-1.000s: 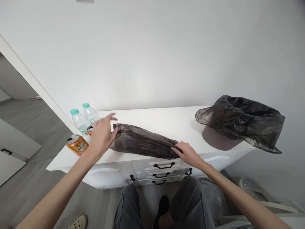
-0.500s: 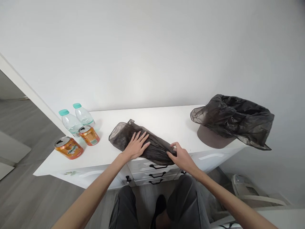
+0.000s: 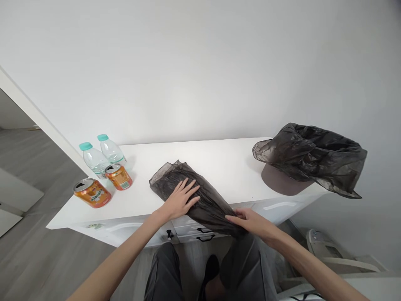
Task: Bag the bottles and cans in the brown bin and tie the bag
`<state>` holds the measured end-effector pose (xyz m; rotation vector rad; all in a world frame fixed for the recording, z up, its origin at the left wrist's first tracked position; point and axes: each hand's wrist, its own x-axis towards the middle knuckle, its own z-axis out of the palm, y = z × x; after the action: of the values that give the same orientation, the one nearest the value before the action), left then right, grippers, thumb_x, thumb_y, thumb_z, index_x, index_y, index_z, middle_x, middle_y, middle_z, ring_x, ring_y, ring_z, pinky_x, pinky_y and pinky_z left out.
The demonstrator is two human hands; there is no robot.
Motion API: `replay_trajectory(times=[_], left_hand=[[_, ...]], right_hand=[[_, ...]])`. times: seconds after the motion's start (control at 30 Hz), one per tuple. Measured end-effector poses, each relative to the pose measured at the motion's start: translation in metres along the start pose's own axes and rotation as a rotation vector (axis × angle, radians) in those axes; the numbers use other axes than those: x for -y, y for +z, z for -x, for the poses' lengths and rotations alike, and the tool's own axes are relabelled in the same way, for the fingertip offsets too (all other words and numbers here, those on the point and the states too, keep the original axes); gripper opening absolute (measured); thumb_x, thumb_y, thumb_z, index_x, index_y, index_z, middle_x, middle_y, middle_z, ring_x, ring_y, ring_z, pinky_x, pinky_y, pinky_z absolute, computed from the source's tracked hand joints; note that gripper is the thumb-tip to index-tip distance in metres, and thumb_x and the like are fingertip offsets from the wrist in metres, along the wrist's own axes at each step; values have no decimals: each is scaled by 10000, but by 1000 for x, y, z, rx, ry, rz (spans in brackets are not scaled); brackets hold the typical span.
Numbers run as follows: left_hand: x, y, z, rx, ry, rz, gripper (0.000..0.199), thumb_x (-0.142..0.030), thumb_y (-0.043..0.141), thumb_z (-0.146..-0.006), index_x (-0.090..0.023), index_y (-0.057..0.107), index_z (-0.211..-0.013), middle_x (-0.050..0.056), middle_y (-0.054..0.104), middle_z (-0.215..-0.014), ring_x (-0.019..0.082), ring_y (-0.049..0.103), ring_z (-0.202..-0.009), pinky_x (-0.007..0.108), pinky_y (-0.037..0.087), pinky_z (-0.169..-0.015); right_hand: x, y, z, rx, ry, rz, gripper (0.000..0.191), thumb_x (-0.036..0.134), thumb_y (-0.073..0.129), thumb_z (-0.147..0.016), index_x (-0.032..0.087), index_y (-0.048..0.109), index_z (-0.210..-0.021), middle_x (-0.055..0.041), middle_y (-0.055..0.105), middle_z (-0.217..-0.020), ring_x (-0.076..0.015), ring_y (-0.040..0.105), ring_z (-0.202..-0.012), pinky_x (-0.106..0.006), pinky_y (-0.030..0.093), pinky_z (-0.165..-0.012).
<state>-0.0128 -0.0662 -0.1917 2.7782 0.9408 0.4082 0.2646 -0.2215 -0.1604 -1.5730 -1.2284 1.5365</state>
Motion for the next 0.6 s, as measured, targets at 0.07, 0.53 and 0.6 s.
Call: replay_trajectory(times=[0.07, 0.53, 0.6], left_hand=[[-11, -1, 3, 51, 90, 33, 563, -531, 363, -1058, -291, 429, -1562, 45, 341, -1671, 322, 214, -1579, 571, 238, -1274], [-8, 0, 44, 35, 207, 94, 331, -224, 467, -952, -250, 670, -1213, 89, 693, -1273, 280, 558, -1321, 554, 297, -1273], [-3, -6, 57, -85, 107, 62, 302, -194, 437, -964, -236, 656, -1168, 86, 698, -1213, 258, 576, -1287, 550, 315, -1261]], right_hand=[[13, 7, 9, 117, 5, -96, 451, 613, 759, -779, 216, 759, -994, -50, 773, -923, -283, 708, -961, -419, 572, -845], [82, 65, -130, -5, 18, -614, 251, 418, 576, -991, 180, 655, -996, -131, 755, -1119, -181, 717, -925, -229, 509, -599], [78, 68, -140, 40, 38, -604, 394, 497, 525, -1016, 142, 648, -1135, -171, 694, -1307, -198, 703, -1087, -258, 572, -770]])
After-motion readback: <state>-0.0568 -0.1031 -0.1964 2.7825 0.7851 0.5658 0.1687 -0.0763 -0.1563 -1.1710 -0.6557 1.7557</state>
